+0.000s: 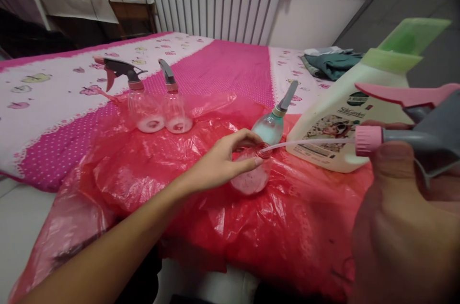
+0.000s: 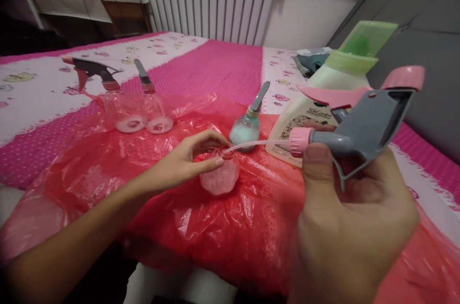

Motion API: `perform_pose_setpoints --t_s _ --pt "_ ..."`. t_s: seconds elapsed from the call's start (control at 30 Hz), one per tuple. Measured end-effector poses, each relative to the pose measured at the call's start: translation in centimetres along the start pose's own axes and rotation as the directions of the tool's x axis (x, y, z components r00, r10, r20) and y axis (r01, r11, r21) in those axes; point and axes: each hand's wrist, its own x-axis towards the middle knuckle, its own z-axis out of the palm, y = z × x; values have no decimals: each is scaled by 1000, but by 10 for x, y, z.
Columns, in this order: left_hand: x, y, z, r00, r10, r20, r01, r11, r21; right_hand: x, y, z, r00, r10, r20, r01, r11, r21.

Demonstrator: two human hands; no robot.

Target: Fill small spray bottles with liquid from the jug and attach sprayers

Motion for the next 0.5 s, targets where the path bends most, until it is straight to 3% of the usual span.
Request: perform_pose_setpoints --t_s 0.1,0.2,0.5 --pt "0 0 0 1000 0 0 0 1000 2 3 7 3 998 -26 -57 27 1000 7" --pt "-1 0 0 1000 -3 -11 3 1000 10 4 10 3 1000 11 1 -11 1000 -4" --pt "1 -1 1 999 -14 -35 15 1000 12 3 20 10 997 74 29 -76 996 54"
